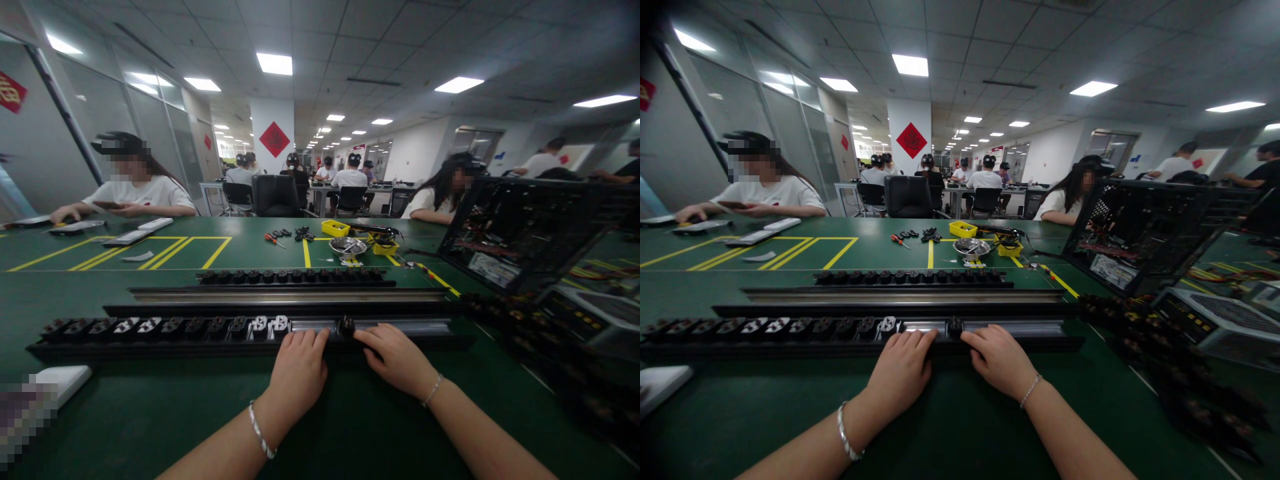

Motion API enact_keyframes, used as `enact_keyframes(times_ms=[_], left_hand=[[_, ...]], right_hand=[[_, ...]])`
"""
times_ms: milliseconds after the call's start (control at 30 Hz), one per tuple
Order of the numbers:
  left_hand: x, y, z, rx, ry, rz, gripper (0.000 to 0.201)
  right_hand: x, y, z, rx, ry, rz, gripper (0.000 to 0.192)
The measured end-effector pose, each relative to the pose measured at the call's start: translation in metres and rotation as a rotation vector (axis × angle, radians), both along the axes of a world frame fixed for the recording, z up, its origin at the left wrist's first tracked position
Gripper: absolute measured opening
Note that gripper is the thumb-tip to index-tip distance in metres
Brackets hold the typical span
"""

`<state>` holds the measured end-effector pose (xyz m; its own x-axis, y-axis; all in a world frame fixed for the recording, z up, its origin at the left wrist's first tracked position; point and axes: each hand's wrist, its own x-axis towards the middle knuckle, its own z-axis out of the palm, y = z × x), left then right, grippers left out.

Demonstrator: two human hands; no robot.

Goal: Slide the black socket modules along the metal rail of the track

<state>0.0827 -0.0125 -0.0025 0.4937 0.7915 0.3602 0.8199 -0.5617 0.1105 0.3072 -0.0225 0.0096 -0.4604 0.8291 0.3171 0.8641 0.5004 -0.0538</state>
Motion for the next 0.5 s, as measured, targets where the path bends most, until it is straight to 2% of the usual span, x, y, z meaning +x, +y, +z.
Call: enact_keyframes(times_ms=[500], left_hand=[[-0.0008, 0.0012, -0.0011, 0.008, 0.005, -0.006, 0.045]], right_hand=[[0.0062, 0.0, 0.0025, -0.022, -0.027, -0.018, 0.036]])
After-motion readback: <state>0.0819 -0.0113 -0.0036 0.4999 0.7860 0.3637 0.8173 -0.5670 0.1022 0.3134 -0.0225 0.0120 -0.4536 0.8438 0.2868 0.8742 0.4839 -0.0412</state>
